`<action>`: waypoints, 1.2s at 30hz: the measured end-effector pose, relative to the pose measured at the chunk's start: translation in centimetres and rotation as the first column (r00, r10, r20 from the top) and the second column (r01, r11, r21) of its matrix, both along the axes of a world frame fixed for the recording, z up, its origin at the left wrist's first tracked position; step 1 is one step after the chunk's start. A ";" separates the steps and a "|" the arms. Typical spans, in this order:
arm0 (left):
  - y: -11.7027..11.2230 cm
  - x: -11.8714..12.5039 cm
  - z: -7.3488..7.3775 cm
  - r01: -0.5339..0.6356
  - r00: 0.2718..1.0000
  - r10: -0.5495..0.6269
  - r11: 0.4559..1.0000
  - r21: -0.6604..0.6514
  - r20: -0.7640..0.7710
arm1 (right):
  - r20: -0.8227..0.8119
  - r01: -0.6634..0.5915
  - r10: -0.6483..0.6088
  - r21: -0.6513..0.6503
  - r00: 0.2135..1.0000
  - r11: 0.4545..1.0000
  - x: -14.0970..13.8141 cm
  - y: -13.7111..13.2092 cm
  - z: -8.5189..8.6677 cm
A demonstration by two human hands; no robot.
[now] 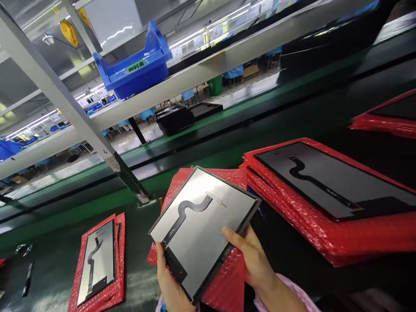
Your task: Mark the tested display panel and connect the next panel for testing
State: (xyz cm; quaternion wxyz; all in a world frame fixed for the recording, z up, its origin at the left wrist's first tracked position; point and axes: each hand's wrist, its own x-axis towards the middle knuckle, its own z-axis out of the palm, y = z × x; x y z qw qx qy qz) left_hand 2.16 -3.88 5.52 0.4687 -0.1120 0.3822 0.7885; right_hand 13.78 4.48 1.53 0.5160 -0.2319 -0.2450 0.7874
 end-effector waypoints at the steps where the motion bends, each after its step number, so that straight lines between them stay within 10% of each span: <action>1: 0.3 0.3 0.3 -0.025 1.000 0.025 1.000 -0.019 0.009 | 0.035 0.061 -0.061 0.024 0.997 0.998 0.0 -0.1 0.6; 6: 1.5 1.5 1.1 -0.032 0.999 0.033 0.998 -0.047 0.022 | 0.154 0.244 -0.255 0.085 0.955 0.966 1.1 0.0 1.7; 12: 3.5 3.6 1.2 0.273 0.961 -0.275 0.959 0.080 0.024 | 0.140 0.192 -0.190 -0.005 0.972 0.981 6.0 2.8 3.8; 17: 4.7 3.4 1.5 0.655 0.737 -0.647 0.611 0.444 -0.196 | 0.366 0.379 -0.385 0.090 0.848 0.921 10.8 5.7 9.5; 20: 5.4 2.8 1.8 0.690 0.703 -0.651 0.529 0.494 -0.284 | 0.439 0.279 -0.359 0.237 0.824 0.931 12.5 7.1 12.4; 28: 6.2 4.7 4.8 0.539 0.784 -0.451 0.835 0.108 -0.427 | 0.497 -0.086 -0.158 0.434 0.853 0.897 12.1 10.6 16.8; 31: 6.7 3.7 6.6 0.394 0.819 -0.303 0.914 0.095 -0.487 | 0.555 -0.302 -0.115 0.601 0.824 0.740 11.6 15.5 20.4; 33: 7.2 2.4 7.9 0.272 0.816 -0.171 0.956 0.105 -0.553 | 0.489 -0.234 -0.331 0.779 0.807 0.582 10.7 20.0 23.5; 36: 8.0 -0.3 9.3 0.103 0.787 0.035 0.977 0.187 -0.616 | 0.267 -0.240 -0.804 0.958 0.532 0.159 8.3 26.9 27.8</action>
